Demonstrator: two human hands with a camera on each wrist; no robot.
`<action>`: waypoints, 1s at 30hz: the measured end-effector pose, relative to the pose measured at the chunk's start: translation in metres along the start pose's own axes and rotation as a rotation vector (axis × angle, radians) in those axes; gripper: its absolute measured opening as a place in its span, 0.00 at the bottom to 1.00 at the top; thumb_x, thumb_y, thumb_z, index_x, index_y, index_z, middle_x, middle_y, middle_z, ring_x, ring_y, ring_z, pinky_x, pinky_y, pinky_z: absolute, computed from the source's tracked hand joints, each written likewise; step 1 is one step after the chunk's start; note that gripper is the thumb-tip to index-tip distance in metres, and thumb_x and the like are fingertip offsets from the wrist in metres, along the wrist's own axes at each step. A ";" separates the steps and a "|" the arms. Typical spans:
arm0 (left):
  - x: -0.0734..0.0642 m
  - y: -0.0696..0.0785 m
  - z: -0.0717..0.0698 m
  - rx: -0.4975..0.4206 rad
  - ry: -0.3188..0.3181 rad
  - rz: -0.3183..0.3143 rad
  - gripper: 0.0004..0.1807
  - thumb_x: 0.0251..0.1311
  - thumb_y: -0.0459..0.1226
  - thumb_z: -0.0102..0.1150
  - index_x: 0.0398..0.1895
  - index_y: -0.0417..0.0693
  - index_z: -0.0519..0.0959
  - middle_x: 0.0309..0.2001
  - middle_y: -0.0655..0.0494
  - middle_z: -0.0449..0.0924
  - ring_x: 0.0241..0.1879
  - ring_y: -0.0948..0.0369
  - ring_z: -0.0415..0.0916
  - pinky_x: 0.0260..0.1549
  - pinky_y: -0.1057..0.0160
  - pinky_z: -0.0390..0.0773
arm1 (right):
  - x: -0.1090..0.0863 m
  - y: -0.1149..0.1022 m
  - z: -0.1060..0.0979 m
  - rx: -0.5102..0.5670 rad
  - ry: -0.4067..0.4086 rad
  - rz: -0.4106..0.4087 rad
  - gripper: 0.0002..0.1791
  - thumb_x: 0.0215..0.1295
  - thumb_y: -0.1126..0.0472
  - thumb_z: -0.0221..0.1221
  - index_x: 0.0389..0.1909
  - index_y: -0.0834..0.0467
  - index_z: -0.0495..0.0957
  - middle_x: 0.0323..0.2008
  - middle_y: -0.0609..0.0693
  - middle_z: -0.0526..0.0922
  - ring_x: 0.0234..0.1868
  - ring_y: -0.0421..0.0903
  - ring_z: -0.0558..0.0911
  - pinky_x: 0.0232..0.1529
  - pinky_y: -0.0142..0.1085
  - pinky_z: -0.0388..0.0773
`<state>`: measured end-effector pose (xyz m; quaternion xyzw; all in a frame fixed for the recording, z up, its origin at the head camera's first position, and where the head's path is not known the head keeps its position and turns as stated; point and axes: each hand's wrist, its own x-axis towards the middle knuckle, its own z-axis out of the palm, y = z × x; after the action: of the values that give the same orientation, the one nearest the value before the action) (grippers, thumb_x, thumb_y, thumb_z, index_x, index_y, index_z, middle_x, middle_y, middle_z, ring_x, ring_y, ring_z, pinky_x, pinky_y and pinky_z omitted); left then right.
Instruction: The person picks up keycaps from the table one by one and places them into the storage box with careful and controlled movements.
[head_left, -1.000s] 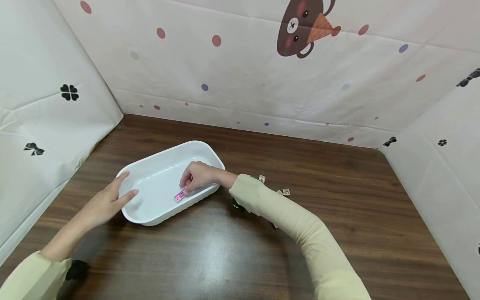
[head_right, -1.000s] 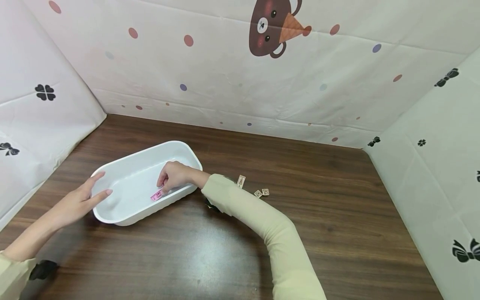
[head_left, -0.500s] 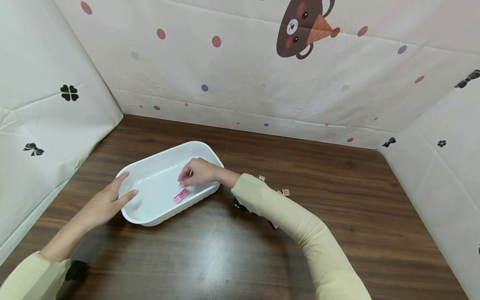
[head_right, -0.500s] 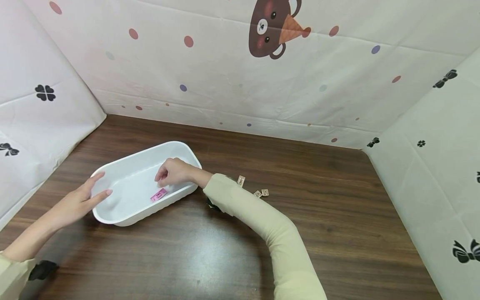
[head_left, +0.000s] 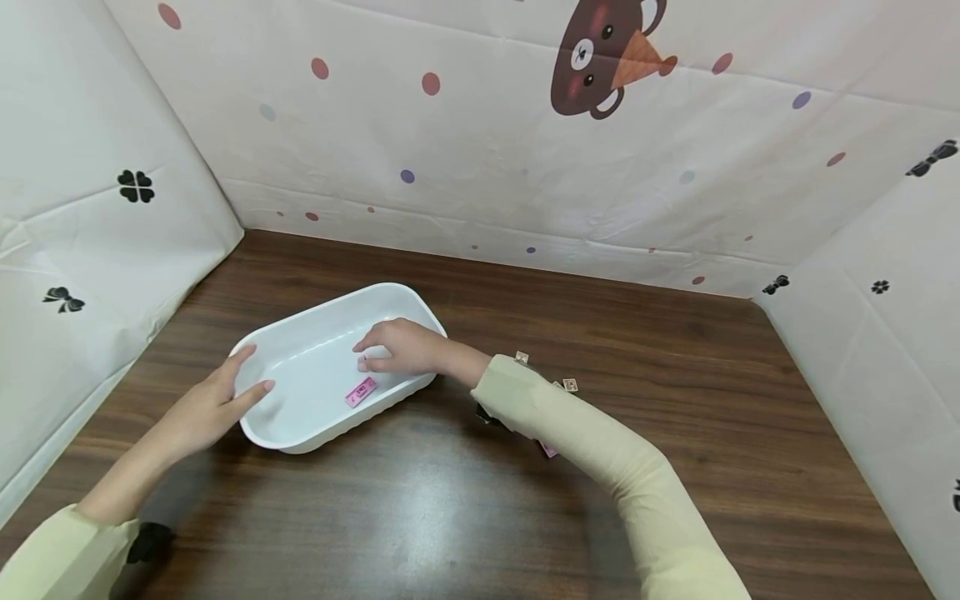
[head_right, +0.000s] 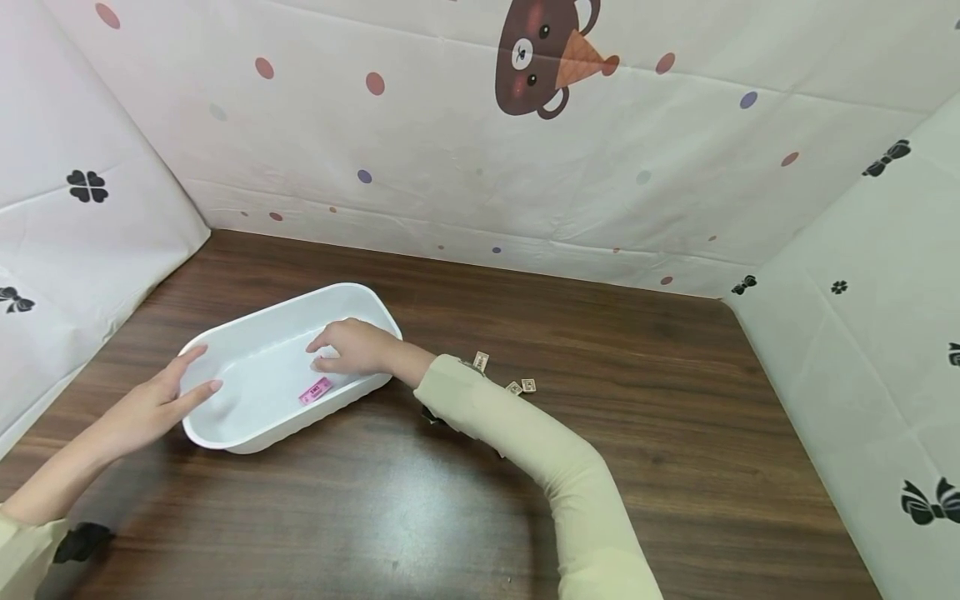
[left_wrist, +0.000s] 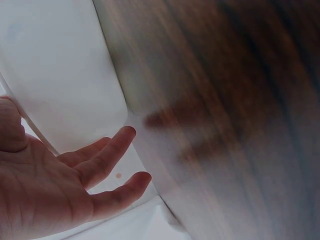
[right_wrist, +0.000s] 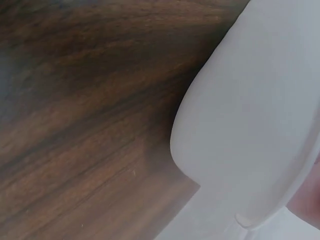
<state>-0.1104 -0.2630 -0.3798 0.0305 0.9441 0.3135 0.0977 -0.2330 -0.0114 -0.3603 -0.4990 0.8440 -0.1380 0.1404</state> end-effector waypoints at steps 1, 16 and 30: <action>0.000 0.000 0.000 -0.002 -0.001 0.000 0.42 0.67 0.51 0.40 0.69 0.31 0.37 0.62 0.20 0.44 0.59 0.28 0.48 0.51 0.32 0.54 | -0.002 -0.001 0.000 -0.024 0.000 -0.002 0.20 0.65 0.53 0.53 0.54 0.57 0.75 0.53 0.50 0.78 0.57 0.43 0.71 0.59 0.29 0.61; -0.001 -0.003 0.002 -0.006 0.004 0.009 0.42 0.67 0.51 0.41 0.69 0.31 0.37 0.62 0.19 0.45 0.59 0.28 0.48 0.50 0.32 0.54 | -0.023 0.000 0.006 -0.273 0.080 -0.043 0.26 0.68 0.45 0.46 0.62 0.52 0.68 0.60 0.53 0.70 0.64 0.48 0.64 0.64 0.36 0.56; 0.001 -0.002 0.000 -0.008 0.003 0.014 0.42 0.67 0.51 0.41 0.69 0.31 0.37 0.62 0.19 0.45 0.59 0.28 0.48 0.51 0.32 0.54 | -0.042 0.009 0.007 -0.342 0.107 0.003 0.31 0.68 0.41 0.41 0.69 0.48 0.55 0.68 0.53 0.56 0.69 0.55 0.52 0.66 0.48 0.49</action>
<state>-0.1112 -0.2646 -0.3816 0.0361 0.9428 0.3179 0.0941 -0.2179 0.0289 -0.3657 -0.5063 0.8621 -0.0187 0.0084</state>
